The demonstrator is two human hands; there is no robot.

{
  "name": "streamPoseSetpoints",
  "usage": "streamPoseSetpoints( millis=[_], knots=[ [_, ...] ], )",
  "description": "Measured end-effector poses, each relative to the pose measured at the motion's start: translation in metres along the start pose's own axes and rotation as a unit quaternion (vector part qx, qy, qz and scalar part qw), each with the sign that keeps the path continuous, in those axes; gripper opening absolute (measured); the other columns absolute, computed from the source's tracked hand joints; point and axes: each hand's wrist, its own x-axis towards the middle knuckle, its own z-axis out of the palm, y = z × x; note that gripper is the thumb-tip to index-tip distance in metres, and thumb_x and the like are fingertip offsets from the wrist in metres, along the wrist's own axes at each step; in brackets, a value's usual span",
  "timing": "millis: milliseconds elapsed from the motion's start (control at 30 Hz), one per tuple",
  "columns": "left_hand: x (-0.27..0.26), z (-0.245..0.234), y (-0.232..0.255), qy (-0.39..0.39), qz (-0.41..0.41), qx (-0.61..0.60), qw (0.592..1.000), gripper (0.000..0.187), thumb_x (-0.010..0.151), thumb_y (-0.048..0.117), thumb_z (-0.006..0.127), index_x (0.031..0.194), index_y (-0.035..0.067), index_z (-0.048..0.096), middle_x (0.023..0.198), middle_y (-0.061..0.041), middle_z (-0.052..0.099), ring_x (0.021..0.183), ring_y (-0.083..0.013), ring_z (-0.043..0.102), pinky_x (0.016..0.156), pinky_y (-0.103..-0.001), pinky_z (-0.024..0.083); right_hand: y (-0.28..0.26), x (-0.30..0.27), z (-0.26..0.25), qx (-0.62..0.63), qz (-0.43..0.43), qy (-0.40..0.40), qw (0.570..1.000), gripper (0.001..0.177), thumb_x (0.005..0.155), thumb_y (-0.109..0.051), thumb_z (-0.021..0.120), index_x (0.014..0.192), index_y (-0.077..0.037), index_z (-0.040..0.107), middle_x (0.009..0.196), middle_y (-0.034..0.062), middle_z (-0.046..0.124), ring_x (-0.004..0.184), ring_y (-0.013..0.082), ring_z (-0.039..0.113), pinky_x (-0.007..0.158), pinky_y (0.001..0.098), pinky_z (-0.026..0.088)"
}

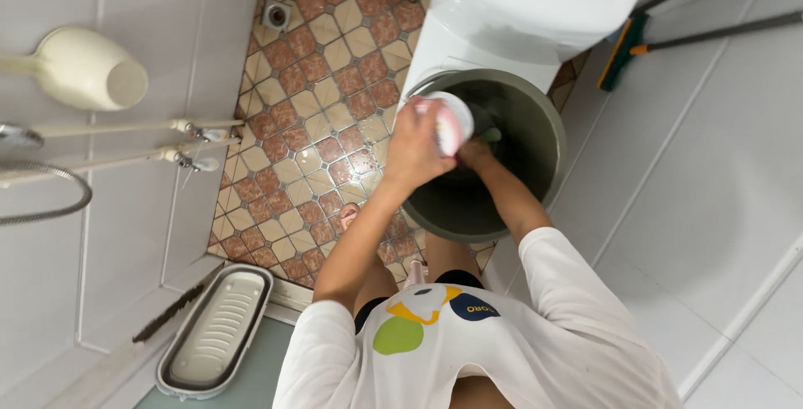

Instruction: The person washes a shower handle and a bracket, then takes various bottles from a bucket and places them on a corner shelf, before washing a small container and a brush.

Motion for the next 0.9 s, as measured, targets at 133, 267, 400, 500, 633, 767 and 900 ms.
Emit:
streamPoseSetpoints(
  millis=[133, 267, 400, 500, 633, 767, 900],
  knots=[
    [-0.029, -0.048, -0.057, 0.171, -0.052, 0.041, 0.983, 0.104, 0.053, 0.017, 0.093, 0.145, 0.013, 0.044, 0.145, -0.026, 0.040, 0.134, -0.0469, 0.045, 0.108, -0.054, 0.048, -0.030, -0.015, 0.013, -0.117, -0.065, 0.027, 0.991, 0.052, 0.102, -0.019, 0.044, 0.154, -0.024, 0.044, 0.170, 0.0100, 0.026, 0.146, 0.0426, 0.032, 0.115, 0.0528, 0.040],
    [-0.063, -0.052, -0.121, 0.138, -0.196, 0.050, 0.970, 0.101, 0.055, 0.018, 0.092, 0.144, 0.014, 0.044, 0.145, -0.027, 0.038, 0.134, -0.0492, 0.042, 0.103, -0.053, 0.050, -0.043, -0.015, 0.020, -0.244, -0.086, 0.014, 0.966, 0.054, 0.102, -0.020, 0.045, 0.155, -0.027, 0.039, 0.170, 0.0057, 0.017, 0.153, 0.0405, 0.018, 0.110, 0.0626, 0.038],
    [-0.093, -0.042, -0.146, 0.127, -0.233, 0.062, 0.962, 0.102, 0.055, 0.018, 0.092, 0.144, 0.014, 0.043, 0.144, -0.026, 0.037, 0.134, -0.0491, 0.040, 0.105, -0.053, 0.047, -0.039, -0.017, 0.024, -0.258, -0.078, -0.017, 0.963, 0.054, 0.104, -0.022, 0.044, 0.157, -0.030, 0.036, 0.169, 0.0053, 0.016, 0.155, 0.0387, 0.014, 0.110, 0.0663, 0.038],
    [-0.108, -0.035, -0.153, 0.129, -0.246, 0.050, 0.959, 0.101, 0.056, 0.018, 0.092, 0.144, 0.015, 0.043, 0.144, -0.025, 0.038, 0.134, -0.0479, 0.041, 0.106, -0.053, 0.048, -0.033, -0.018, 0.027, -0.249, -0.080, -0.025, 0.965, 0.056, 0.106, -0.021, 0.044, 0.159, -0.033, 0.033, 0.169, 0.0045, 0.017, 0.156, 0.0367, 0.012, 0.109, 0.0669, 0.040],
    [-0.114, -0.025, -0.160, 0.126, -0.241, 0.051, 0.961, 0.102, 0.055, 0.017, 0.092, 0.145, 0.015, 0.043, 0.144, -0.025, 0.037, 0.134, -0.0490, 0.040, 0.105, -0.053, 0.047, -0.027, -0.009, 0.022, -0.219, -0.069, -0.013, 0.973, 0.071, 0.096, -0.016, 0.059, 0.158, -0.036, 0.032, 0.167, 0.0117, 0.018, 0.152, 0.0388, 0.020, 0.112, 0.0570, 0.040],
    [-0.118, -0.017, -0.158, 0.125, -0.234, 0.037, 0.963, 0.103, 0.054, 0.016, 0.092, 0.145, 0.015, 0.043, 0.145, -0.026, 0.037, 0.133, -0.0495, 0.041, 0.106, -0.053, 0.047, -0.025, -0.006, 0.022, -0.180, -0.032, 0.002, 0.983, 0.086, 0.088, -0.012, 0.070, 0.162, -0.027, 0.028, 0.162, 0.0162, 0.024, 0.145, 0.0399, 0.031, 0.109, 0.0531, 0.044],
    [-0.114, -0.009, -0.159, 0.117, -0.246, 0.031, 0.962, 0.103, 0.053, 0.017, 0.093, 0.144, 0.016, 0.043, 0.145, -0.026, 0.037, 0.133, -0.0499, 0.042, 0.105, -0.053, 0.048, -0.027, 0.000, 0.023, -0.164, -0.025, 0.053, 0.985, 0.079, 0.085, -0.015, 0.076, 0.157, -0.016, 0.042, 0.159, 0.0155, 0.037, 0.140, 0.0393, 0.044, 0.105, 0.0531, 0.048]
  ],
)
